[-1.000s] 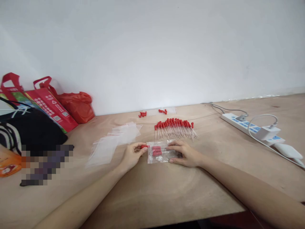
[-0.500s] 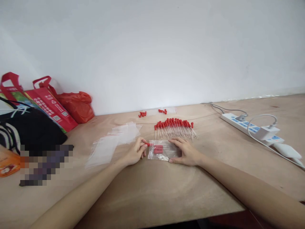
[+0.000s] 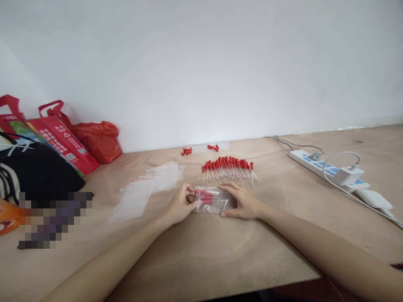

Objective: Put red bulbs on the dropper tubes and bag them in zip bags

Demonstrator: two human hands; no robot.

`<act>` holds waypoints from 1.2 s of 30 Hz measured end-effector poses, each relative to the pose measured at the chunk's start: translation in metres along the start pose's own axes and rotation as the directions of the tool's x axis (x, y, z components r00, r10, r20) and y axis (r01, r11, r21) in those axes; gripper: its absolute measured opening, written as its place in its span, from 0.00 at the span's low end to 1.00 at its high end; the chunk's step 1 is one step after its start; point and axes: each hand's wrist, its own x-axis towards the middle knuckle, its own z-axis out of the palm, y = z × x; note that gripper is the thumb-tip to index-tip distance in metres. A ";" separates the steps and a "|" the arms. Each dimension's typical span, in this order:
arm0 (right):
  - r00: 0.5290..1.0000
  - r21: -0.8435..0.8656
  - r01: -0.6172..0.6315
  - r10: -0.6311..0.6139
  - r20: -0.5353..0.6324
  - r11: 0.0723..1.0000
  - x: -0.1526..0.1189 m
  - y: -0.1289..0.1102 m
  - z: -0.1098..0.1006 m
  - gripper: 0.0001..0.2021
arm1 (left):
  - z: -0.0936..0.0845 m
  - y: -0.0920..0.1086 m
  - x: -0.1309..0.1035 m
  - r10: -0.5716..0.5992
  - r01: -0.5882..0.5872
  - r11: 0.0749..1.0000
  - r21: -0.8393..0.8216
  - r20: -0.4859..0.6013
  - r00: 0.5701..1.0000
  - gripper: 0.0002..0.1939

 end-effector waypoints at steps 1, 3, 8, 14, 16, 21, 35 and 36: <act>1.000 0.005 0.016 -0.016 0.013 1.000 0.000 -0.001 0.000 0.38 | -0.002 0.001 -0.006 0.003 -0.002 0.999 0.047 -0.006 1.000 0.15; 0.999 0.011 0.041 -0.041 0.031 0.999 0.000 -0.002 0.000 0.37 | -0.007 0.002 -0.019 0.027 -0.023 0.988 0.155 -0.025 0.999 0.14; 0.999 0.002 0.033 -0.033 0.028 0.999 -0.001 -0.002 -0.001 0.37 | -0.012 0.002 -0.034 0.062 -0.045 0.940 0.337 -0.037 0.997 0.11; 1.000 0.003 0.030 -0.030 0.001 1.000 -0.003 0.000 -0.001 0.35 | -0.016 0.004 -0.027 0.171 -0.176 0.932 0.315 0.045 0.984 0.10; 1.000 -0.006 0.025 -0.025 0.000 1.000 -0.003 0.000 -0.001 0.35 | -0.018 0.004 -0.025 0.130 -0.146 0.934 0.326 0.069 0.989 0.13; 1.000 -0.028 0.019 -0.019 0.010 0.999 -0.004 0.000 -0.001 0.34 | -0.020 -0.001 -0.026 0.175 -0.200 0.928 0.314 0.108 0.979 0.17; 0.999 -0.041 0.041 -0.040 0.024 0.998 -0.003 -0.001 -0.001 0.31 | -0.018 -0.002 -0.027 0.131 -0.150 0.941 0.302 0.082 0.988 0.16; 0.999 -0.042 0.045 -0.044 0.023 0.998 -0.003 0.000 -0.001 0.31 | -0.018 -0.002 -0.027 0.146 -0.164 0.943 0.290 0.083 0.986 0.13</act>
